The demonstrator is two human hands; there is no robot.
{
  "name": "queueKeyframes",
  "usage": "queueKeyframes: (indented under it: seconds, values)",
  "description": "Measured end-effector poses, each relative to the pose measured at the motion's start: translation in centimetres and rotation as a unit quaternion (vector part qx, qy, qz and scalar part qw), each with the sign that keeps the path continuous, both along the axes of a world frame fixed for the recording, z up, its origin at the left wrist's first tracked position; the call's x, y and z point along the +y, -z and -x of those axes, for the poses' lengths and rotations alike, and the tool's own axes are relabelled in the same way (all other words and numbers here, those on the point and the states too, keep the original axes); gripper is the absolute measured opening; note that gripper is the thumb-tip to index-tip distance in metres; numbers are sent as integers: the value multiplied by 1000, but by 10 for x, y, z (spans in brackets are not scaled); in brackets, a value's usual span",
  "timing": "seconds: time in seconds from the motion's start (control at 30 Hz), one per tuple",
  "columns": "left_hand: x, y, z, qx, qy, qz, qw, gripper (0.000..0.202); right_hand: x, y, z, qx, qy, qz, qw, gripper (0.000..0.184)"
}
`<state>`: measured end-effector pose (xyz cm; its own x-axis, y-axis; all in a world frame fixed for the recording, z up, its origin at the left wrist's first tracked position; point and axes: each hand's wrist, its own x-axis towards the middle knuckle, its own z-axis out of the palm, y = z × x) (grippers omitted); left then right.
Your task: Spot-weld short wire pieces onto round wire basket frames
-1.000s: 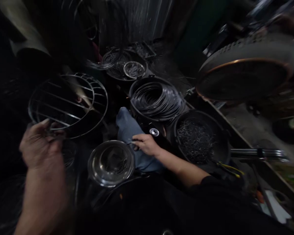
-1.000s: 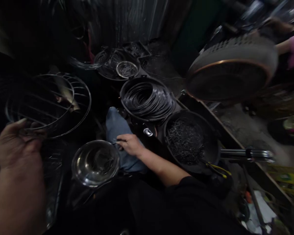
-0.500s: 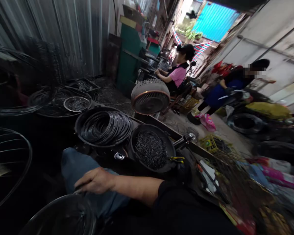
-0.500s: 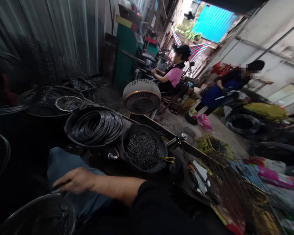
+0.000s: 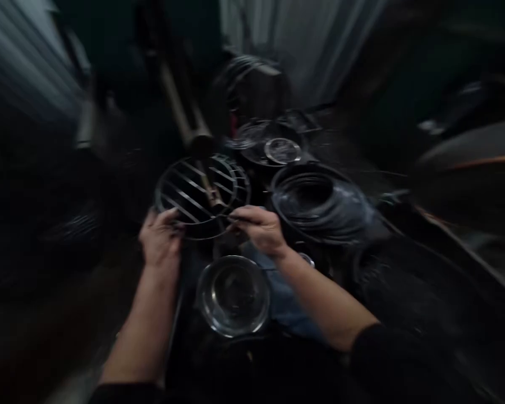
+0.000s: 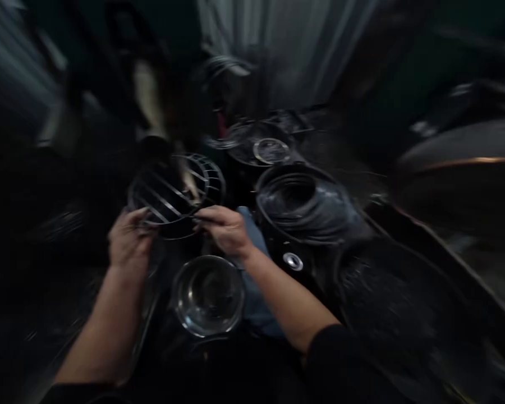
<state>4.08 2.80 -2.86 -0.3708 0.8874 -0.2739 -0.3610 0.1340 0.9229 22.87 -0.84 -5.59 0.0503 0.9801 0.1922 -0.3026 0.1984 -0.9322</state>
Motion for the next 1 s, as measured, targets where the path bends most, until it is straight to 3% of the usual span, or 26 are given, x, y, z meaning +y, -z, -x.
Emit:
queueKeyframes:
  seconds: [0.03,0.13,0.27,0.43,0.6,0.87,1.0]
  values:
    - [2,6,8,1,-38,-14,999,25,7,3,4,-16,2,-13,1000,14]
    - [9,19,14,-59,-59,-50,995,40,15,10,13,-115,3,-29,993,11]
    - [11,22,10,-76,-72,-63,993,48,12,18,15,-216,12,-2,976,11]
    - [11,23,15,-69,-61,-65,994,41,17,13,14,-205,-3,6,979,13]
    - [14,24,13,-66,-57,-57,995,41,16,-5,20,-139,-47,-78,986,9]
    - [17,22,15,-78,-73,-60,992,43,18,21,19,-239,70,-7,969,13]
    - [19,23,14,-69,-70,-59,993,44,22,20,19,-235,5,-16,972,13]
